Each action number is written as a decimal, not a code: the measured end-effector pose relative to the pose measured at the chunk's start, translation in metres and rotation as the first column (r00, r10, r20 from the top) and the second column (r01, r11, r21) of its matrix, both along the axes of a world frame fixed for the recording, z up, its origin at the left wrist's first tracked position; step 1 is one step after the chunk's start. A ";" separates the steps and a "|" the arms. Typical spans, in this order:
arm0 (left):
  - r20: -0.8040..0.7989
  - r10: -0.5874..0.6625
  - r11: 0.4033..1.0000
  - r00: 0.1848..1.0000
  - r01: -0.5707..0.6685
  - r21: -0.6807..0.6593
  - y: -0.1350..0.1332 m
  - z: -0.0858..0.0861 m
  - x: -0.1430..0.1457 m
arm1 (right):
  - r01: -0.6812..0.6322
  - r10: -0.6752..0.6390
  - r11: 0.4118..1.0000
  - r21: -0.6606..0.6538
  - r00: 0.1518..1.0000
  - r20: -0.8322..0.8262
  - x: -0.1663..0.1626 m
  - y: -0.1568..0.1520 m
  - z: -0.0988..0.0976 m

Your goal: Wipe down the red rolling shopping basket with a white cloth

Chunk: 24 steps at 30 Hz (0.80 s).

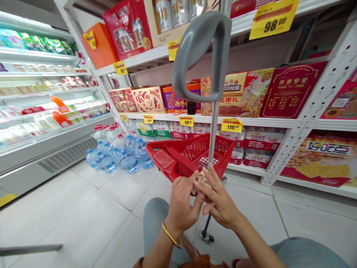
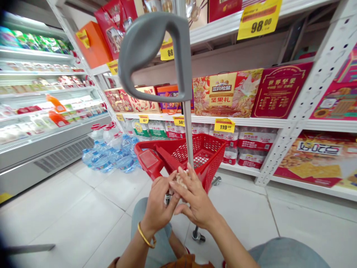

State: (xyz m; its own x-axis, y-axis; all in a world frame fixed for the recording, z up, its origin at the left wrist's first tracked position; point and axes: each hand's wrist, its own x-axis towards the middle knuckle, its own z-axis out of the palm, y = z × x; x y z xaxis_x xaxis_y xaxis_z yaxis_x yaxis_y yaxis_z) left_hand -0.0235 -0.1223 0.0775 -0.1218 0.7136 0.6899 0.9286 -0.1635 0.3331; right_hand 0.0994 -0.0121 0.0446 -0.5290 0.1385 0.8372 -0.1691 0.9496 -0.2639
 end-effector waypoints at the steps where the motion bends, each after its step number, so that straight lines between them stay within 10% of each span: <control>1: -0.007 0.004 1.000 1.000 -0.004 0.004 -0.001 0.000 0.000 | -0.009 0.009 1.000 0.005 1.000 0.006 -0.002 0.001 -0.007; 13: -0.088 0.126 0.992 0.988 -0.123 0.031 0.007 0.021 -0.002 | 0.114 -0.190 0.962 -0.249 0.933 -0.306 -0.006 0.005 -0.026; 24: 0.108 -0.003 0.995 0.994 -0.007 0.098 0.042 0.069 0.013 | 0.188 -0.402 0.897 -0.400 0.725 -0.559 -0.028 0.027 0.069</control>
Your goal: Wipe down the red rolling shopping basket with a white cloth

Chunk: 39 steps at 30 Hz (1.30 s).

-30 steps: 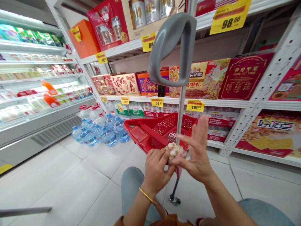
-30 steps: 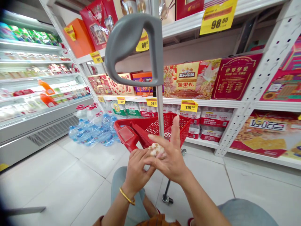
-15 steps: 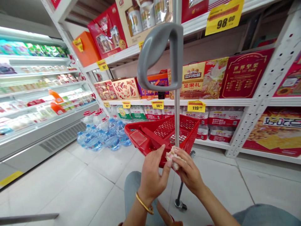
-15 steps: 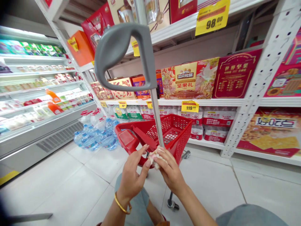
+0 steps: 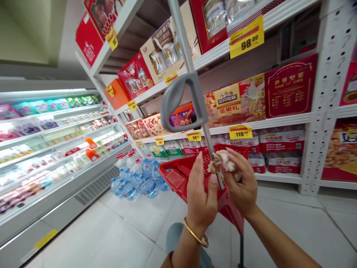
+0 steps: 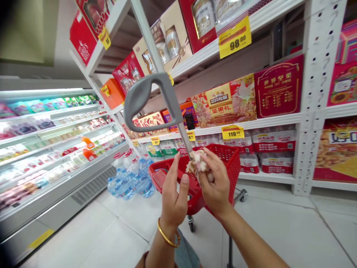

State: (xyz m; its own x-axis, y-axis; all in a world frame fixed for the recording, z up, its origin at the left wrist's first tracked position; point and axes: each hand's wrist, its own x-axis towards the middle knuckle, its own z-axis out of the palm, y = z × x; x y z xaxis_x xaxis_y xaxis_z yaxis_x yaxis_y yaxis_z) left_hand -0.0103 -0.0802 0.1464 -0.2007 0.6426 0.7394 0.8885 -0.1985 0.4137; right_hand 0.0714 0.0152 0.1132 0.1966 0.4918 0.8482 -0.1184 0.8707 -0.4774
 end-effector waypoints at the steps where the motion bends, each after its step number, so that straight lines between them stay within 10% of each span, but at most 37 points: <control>1: -0.003 -0.024 1.000 1.000 0.024 0.013 0.004 0.006 0.000 | 0.008 -0.008 1.000 0.020 1.000 -0.015 -0.002 0.002 0.011; 10: -0.256 -0.140 0.989 0.957 0.146 0.006 0.034 0.052 -0.002 | -0.046 0.037 0.984 0.171 0.998 0.052 -0.018 0.015 0.062; 39: -0.657 -0.115 0.993 0.745 0.068 -0.097 0.052 0.031 -0.033 | -0.132 0.116 0.987 0.091 0.980 0.159 -0.024 0.020 -0.047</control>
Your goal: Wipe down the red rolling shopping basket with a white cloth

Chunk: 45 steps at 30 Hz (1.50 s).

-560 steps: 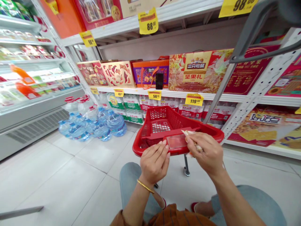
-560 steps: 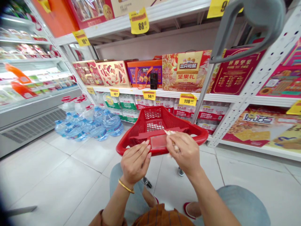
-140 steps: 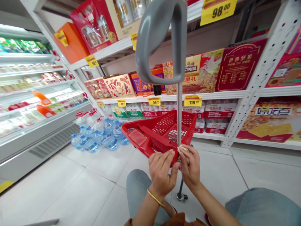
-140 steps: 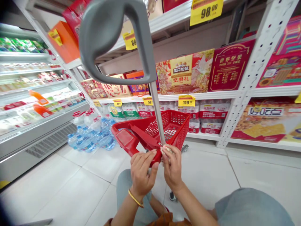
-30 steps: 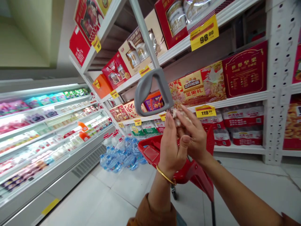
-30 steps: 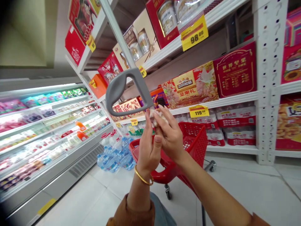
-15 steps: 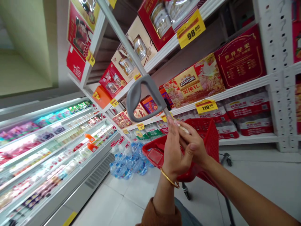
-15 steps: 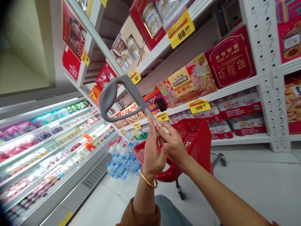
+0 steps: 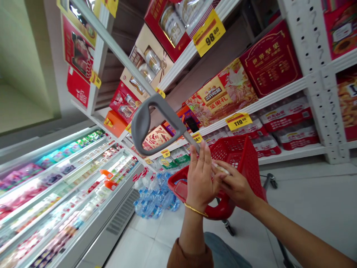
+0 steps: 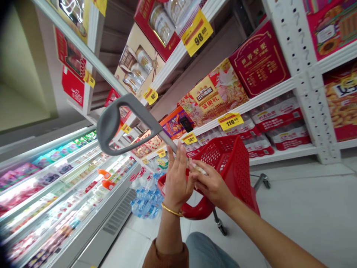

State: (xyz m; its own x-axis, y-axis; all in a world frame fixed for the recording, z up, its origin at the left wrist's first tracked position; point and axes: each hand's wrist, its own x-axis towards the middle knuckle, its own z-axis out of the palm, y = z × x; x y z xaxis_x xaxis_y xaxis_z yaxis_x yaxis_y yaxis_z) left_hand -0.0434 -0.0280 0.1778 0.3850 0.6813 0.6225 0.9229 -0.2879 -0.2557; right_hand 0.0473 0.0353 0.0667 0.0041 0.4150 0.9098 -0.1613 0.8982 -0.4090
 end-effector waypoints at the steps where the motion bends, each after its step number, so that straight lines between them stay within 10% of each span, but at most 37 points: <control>1: -0.019 0.003 1.000 1.000 -0.003 -0.003 -0.001 0.001 -0.001 | 0.000 0.000 1.000 -0.002 1.000 0.002 0.001 -0.001 -0.004; 12: -0.017 -0.099 0.995 0.995 0.099 -0.003 -0.005 0.006 -0.012 | 0.026 -0.024 1.000 -0.014 0.992 0.123 0.018 -0.011 -0.047; 23: -0.005 -0.147 0.989 0.989 0.147 -0.019 0.000 0.007 -0.016 | -0.015 0.015 1.000 0.000 1.000 0.022 -0.002 0.000 0.033; 39: -0.036 -0.122 0.992 0.992 0.120 -0.043 0.007 -0.003 -0.015 | -0.153 0.182 0.968 -0.199 0.974 0.136 0.005 -0.004 -0.034; 45: -0.024 -0.110 0.991 0.994 0.108 -0.073 0.000 -0.007 -0.015 | -0.267 0.323 0.893 -0.361 0.941 0.102 0.017 0.002 -0.019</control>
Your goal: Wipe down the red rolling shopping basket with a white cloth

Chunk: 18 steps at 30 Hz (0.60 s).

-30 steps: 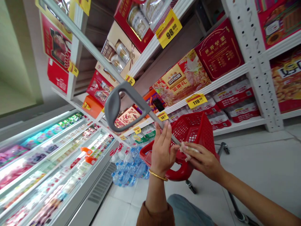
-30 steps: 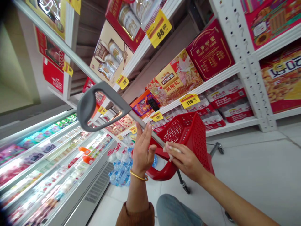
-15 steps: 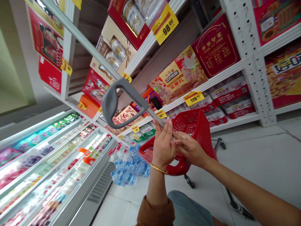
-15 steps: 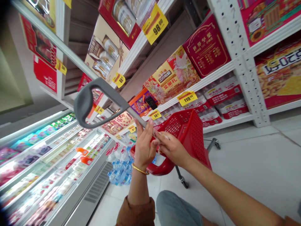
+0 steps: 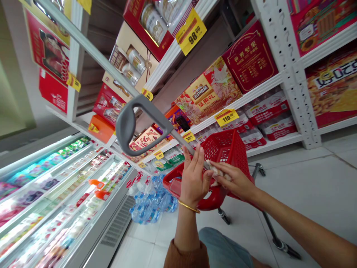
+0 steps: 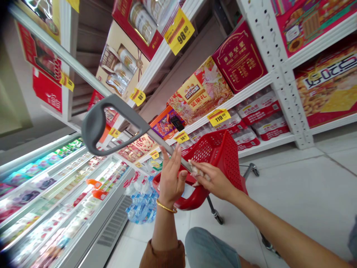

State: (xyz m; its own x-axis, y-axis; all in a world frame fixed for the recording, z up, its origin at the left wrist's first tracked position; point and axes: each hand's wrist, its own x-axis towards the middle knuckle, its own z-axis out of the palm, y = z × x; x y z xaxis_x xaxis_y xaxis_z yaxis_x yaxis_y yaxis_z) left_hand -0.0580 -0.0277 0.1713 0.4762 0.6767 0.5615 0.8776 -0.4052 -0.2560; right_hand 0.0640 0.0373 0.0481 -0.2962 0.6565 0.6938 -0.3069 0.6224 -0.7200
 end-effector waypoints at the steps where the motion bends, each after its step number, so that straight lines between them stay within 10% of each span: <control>1: 0.005 -0.005 1.000 1.000 0.005 -0.008 -0.001 0.000 0.001 | -0.023 0.022 0.999 -0.031 0.999 -0.030 0.000 0.002 0.010; 8: 0.002 -0.007 0.998 1.000 0.007 -0.069 -0.003 -0.002 0.004 | -0.313 0.298 0.948 -0.055 0.935 -0.193 -0.010 0.016 0.064; 12: -0.040 0.030 0.996 0.999 -0.033 -0.088 -0.001 -0.006 0.000 | -0.361 0.345 0.931 -0.058 0.921 -0.181 -0.013 0.017 0.050; 18: -0.056 0.098 0.988 0.994 -0.104 -0.113 -0.003 -0.014 0.003 | -0.102 0.109 0.992 0.080 0.990 -0.087 -0.015 0.004 0.010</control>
